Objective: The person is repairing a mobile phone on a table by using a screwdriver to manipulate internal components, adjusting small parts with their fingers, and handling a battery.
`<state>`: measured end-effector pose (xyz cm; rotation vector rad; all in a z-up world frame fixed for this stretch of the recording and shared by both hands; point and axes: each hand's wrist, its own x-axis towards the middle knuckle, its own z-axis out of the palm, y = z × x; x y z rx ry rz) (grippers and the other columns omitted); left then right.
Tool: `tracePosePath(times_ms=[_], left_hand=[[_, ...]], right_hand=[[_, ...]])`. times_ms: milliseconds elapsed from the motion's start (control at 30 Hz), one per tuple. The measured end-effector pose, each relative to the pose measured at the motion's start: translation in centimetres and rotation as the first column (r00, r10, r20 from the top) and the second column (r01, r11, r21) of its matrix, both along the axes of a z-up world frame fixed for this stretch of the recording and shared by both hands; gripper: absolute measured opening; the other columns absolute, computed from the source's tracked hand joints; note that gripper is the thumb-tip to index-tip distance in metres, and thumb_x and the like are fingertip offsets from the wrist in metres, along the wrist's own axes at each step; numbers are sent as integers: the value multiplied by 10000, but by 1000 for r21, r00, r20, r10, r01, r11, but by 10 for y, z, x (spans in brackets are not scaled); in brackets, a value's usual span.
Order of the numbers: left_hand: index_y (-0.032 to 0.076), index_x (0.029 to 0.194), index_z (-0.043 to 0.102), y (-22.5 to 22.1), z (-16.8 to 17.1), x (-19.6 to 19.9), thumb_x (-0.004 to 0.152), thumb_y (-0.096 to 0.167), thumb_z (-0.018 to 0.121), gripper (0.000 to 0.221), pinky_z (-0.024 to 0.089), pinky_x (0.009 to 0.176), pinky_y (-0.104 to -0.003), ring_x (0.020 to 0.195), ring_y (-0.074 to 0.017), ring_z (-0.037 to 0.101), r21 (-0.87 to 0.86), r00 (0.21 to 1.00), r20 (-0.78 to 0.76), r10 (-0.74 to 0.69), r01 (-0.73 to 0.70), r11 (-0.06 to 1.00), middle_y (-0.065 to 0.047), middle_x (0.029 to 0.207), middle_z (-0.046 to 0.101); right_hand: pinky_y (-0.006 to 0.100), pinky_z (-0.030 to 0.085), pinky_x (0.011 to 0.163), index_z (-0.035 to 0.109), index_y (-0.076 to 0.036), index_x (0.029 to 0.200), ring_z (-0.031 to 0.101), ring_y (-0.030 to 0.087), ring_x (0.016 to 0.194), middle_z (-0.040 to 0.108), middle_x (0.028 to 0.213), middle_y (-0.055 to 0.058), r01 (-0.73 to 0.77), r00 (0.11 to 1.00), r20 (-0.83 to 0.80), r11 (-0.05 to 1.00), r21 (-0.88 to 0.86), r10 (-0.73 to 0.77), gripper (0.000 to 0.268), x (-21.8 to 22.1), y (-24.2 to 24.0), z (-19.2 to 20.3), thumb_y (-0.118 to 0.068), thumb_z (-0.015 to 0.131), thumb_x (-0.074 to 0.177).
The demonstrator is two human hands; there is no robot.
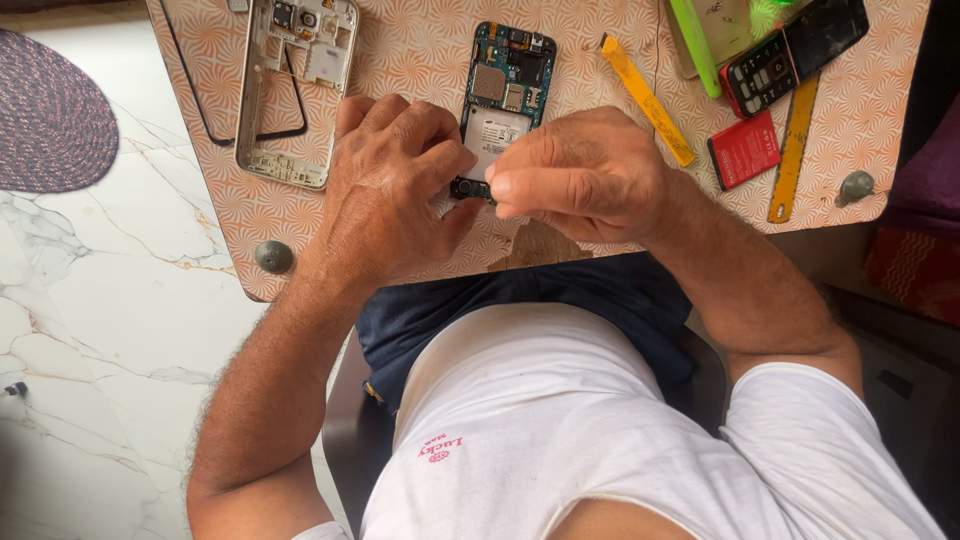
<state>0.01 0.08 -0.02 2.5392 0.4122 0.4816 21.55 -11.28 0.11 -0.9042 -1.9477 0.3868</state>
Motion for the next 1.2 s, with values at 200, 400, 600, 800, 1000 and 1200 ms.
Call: tracePosePath(times_ms=[200,400,600,800,1000,1200], left_hand=[[104,907,742,-1,-5,-1,687,214,949,321,419,984,-450,1016,-254,610,-4,1000,16,-2,2,1000,-75,1084,673],[112,887,750,0,-5,-1,670,175,938,294,424,972,-453,1015,-257,614,29,1000,13,-1,1,1000,-69,1070,683],[114,919,752,-1,-6,-1,708,179,930,284,428,985,-446,1046,-251,612,30,1000,9,8,-8,1000,-69,1098,680],[95,895,743,-1,-6,-3,713,215,949,299,422,957,-456,1027,-261,612,15,1000,12,-3,3,1000,-75,1088,689],[106,908,742,-1,-6,-2,717,172,914,265,419,972,-443,1021,-249,611,29,1000,23,5,-5,1000,-66,1081,683],[111,904,741,-1,-6,-2,695,165,906,272,418,964,-444,1009,-253,608,29,999,37,-1,0,1000,-62,1076,680]], right_hand=[[364,649,759,579,-72,1315,771,272,989,732,1138,146,-16,1000,22,1000,-11,17,325,-2,-1,-1,34,725,1045],[350,640,736,577,-85,1314,767,277,978,722,1190,187,-34,999,7,999,-28,34,348,-2,-2,-2,15,746,1027],[350,659,788,577,-88,1336,774,268,987,722,1194,156,-34,999,9,999,-36,35,321,-2,-3,-5,16,725,1070],[377,646,756,599,-93,1231,772,277,949,735,1109,146,-25,997,73,999,22,24,292,-3,-4,-6,26,738,1004],[355,654,758,584,-86,1285,770,285,988,726,1143,146,-39,997,59,999,-5,39,321,-6,-3,-7,59,704,1025],[360,660,796,559,-76,1340,765,278,978,717,1169,152,-37,998,56,999,10,36,342,-6,-2,-7,22,731,1061]])
